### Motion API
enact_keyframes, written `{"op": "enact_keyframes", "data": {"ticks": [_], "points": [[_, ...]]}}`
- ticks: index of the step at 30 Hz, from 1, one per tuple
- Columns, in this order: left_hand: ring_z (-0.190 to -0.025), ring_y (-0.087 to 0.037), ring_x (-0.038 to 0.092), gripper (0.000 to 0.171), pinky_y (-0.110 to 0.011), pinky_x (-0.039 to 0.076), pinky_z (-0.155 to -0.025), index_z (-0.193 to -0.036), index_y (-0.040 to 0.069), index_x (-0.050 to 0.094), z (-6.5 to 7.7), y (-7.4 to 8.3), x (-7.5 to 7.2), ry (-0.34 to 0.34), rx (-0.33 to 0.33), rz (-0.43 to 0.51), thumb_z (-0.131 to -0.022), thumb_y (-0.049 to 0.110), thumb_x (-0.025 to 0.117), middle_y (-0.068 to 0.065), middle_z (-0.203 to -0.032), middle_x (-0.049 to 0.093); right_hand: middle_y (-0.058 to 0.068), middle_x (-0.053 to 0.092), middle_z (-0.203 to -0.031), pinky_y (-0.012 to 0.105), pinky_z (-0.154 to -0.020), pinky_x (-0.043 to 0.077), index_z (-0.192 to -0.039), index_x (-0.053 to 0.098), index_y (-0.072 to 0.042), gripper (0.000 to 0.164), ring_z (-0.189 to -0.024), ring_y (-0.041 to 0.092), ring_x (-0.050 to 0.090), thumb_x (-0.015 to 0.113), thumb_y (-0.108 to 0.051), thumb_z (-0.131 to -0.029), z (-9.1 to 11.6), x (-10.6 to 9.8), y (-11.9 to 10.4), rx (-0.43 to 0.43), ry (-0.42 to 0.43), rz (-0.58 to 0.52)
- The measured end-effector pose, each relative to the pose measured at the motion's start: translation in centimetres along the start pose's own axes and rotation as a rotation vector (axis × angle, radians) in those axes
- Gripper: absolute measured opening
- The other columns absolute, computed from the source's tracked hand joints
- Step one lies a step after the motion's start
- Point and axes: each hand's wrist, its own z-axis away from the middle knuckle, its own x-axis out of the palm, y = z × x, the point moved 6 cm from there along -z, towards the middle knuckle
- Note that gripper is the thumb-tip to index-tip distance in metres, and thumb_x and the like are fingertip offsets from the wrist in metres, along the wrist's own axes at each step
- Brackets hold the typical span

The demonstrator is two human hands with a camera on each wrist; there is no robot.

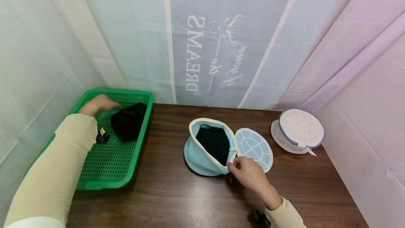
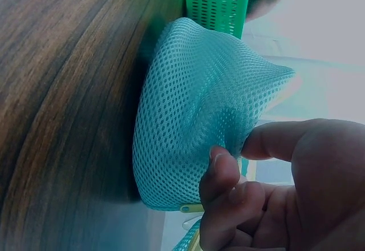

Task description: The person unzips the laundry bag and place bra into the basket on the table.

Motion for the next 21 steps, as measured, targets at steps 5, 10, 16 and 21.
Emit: {"op": "enact_keyframes", "data": {"ticks": [5,10,16,21], "points": [[-0.135,-0.062,0.027,0.069,-0.067,0.035,-0.107,-0.146,-0.021,0.030,0.6,0.8,-1.0,0.026,0.029,-0.007,-0.108,0.035,0.042,-0.044,-0.150,0.022,-0.009,0.035,-0.052,0.027,-0.048,0.027,-0.059,0.048,-0.020,0.044,-0.049,0.010,0.038,0.067,-0.030,-0.097,0.1,-0.1,-0.1,0.000,0.003,0.002],[-0.111,-0.050,0.053,0.057,-0.058,0.048,-0.091,-0.134,-0.013,0.050,0.9,2.1,-2.0,0.051,0.064,-0.024,-0.107,0.037,0.044,-0.042,-0.147,0.030,-0.009,0.035,-0.052,0.027,-0.048,0.027,-0.058,0.048,-0.020,0.044,-0.049,0.010,0.037,0.067,-0.030,-0.097,0.0,-0.2,-0.2,0.005,-0.002,0.004],[-0.067,-0.022,0.049,0.048,-0.044,0.046,-0.073,-0.121,-0.010,0.053,1.3,4.3,-3.2,0.120,0.110,-0.019,-0.106,0.036,0.047,-0.032,-0.123,0.048,-0.009,0.035,-0.052,0.027,-0.048,0.027,-0.058,0.049,-0.020,0.044,-0.049,0.010,0.038,0.067,-0.031,-0.096,0.0,-0.3,-0.2,0.008,-0.004,0.008],[-0.117,-0.047,0.048,0.060,-0.059,0.044,-0.093,-0.138,-0.015,0.044,2.3,6.6,-3.4,0.141,0.154,-0.058,-0.106,0.037,0.045,-0.036,-0.137,0.043,-0.010,0.035,-0.052,0.027,-0.049,0.028,-0.058,0.049,-0.020,0.044,-0.049,0.010,0.038,0.068,-0.032,-0.096,-0.1,-0.4,-0.2,0.010,-0.007,0.005]]}}
